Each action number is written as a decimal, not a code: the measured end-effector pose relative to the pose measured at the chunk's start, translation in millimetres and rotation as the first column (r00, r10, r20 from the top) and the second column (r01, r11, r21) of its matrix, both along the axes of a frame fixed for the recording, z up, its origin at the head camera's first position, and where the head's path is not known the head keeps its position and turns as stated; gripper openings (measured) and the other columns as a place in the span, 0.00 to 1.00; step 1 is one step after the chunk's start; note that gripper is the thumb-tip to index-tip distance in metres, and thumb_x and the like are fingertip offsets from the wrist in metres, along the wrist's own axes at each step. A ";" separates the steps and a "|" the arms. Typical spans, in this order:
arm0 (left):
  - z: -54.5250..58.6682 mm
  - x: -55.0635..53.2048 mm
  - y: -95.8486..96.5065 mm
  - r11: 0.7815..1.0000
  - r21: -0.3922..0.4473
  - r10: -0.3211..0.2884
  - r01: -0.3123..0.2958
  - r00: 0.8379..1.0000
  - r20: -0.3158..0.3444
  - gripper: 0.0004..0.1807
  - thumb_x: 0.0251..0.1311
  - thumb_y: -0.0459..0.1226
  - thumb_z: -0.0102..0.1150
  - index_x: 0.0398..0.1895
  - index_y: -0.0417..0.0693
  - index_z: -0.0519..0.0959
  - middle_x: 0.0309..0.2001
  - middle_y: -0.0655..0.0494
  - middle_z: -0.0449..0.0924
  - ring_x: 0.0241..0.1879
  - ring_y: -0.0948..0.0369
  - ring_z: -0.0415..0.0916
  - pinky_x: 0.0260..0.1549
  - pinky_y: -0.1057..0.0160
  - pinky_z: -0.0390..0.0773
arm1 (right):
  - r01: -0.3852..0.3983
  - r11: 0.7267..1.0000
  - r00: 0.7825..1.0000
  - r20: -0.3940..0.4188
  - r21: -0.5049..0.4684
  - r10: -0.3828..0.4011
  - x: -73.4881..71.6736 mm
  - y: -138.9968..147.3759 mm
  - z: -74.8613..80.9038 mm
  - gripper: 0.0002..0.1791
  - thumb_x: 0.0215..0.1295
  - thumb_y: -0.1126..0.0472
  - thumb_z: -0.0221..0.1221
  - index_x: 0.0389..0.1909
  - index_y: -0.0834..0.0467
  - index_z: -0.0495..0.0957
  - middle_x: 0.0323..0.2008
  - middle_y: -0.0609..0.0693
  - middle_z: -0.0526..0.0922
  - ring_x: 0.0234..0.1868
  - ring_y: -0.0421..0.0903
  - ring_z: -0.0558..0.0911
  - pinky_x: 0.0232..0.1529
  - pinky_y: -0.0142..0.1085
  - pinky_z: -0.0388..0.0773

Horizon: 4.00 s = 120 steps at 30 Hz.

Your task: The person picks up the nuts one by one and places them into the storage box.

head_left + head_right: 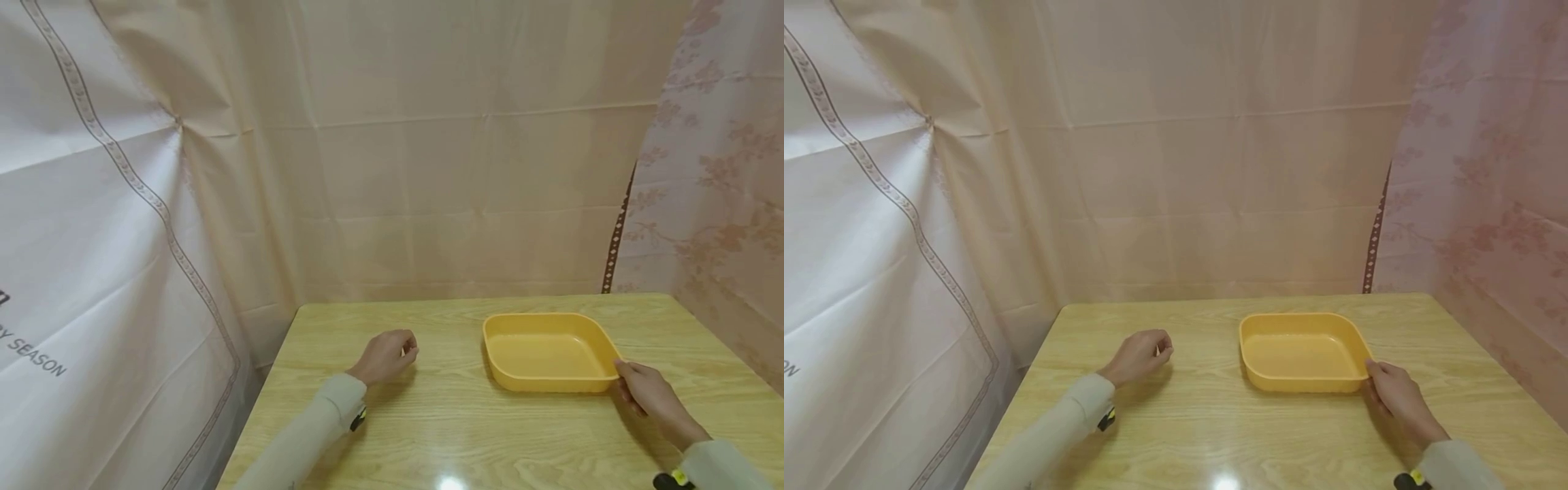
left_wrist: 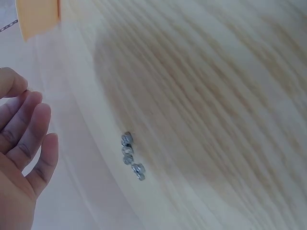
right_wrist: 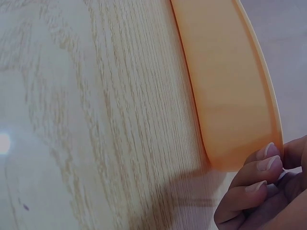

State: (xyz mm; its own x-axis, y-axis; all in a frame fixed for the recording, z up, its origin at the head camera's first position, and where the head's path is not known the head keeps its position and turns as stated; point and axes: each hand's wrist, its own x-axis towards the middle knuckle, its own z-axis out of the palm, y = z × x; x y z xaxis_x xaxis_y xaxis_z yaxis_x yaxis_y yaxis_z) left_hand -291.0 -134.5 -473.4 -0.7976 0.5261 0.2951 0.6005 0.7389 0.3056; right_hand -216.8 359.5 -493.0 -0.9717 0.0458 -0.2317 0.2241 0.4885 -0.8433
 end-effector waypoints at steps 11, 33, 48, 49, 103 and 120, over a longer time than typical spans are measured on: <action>5.7 -2.5 15.2 1.000 -0.009 -0.023 0.023 0.999 -0.023 0.04 0.72 0.40 0.61 0.39 0.52 0.83 0.31 0.66 0.79 0.26 0.72 0.71 0.25 0.73 0.73 | -0.008 1.000 1.000 0.014 -0.003 0.008 0.8 -0.1 1.5 0.32 0.83 0.40 0.31 0.33 0.59 0.70 0.23 0.46 0.71 0.21 0.39 0.70 0.22 0.33 0.71; 8.2 -13.8 41.2 0.997 -0.007 -0.071 0.071 0.995 -0.072 0.05 0.73 0.41 0.60 0.39 0.54 0.83 0.32 0.67 0.79 0.28 0.74 0.72 0.27 0.75 0.73 | -0.020 1.000 1.000 0.003 -0.007 0.020 4.0 -1.7 -1.9 0.31 0.84 0.41 0.33 0.29 0.57 0.69 0.22 0.46 0.70 0.20 0.39 0.69 0.23 0.34 0.71; 21.6 -14.1 53.1 0.997 0.009 -0.072 0.073 0.995 -0.063 0.05 0.72 0.40 0.60 0.39 0.53 0.83 0.33 0.66 0.81 0.28 0.73 0.73 0.26 0.75 0.73 | -0.028 1.000 1.000 -0.006 0.001 0.028 2.7 -0.3 -2.2 0.31 0.84 0.40 0.32 0.29 0.57 0.69 0.22 0.46 0.69 0.20 0.39 0.69 0.23 0.33 0.71; 21.9 -14.2 54.5 0.997 0.006 -0.075 0.076 0.995 -0.069 0.05 0.72 0.41 0.60 0.39 0.53 0.83 0.33 0.66 0.81 0.28 0.74 0.72 0.26 0.76 0.72 | -0.027 1.000 1.000 -0.005 0.002 0.027 2.6 -0.1 -2.4 0.31 0.84 0.40 0.32 0.29 0.57 0.69 0.22 0.46 0.69 0.20 0.39 0.69 0.23 0.33 0.71; 11.2 -9.8 129.9 0.970 -0.092 -0.233 0.226 0.969 -0.082 0.05 0.73 0.42 0.59 0.40 0.54 0.83 0.35 0.67 0.82 0.32 0.77 0.72 0.31 0.80 0.71 | 0.004 1.000 1.000 -0.008 0.010 -0.004 3.0 -1.8 -2.2 0.31 0.84 0.40 0.33 0.30 0.58 0.70 0.23 0.46 0.71 0.21 0.40 0.70 0.23 0.34 0.70; 5.7 -1.5 139.5 0.966 -0.141 -0.226 0.216 0.973 -0.056 0.07 0.75 0.42 0.57 0.39 0.55 0.83 0.34 0.68 0.82 0.30 0.77 0.71 0.30 0.80 0.70 | 0.014 1.000 1.000 0.003 -0.005 -0.014 1.2 -1.7 -2.1 0.30 0.84 0.41 0.33 0.31 0.58 0.70 0.23 0.46 0.71 0.21 0.40 0.70 0.23 0.34 0.70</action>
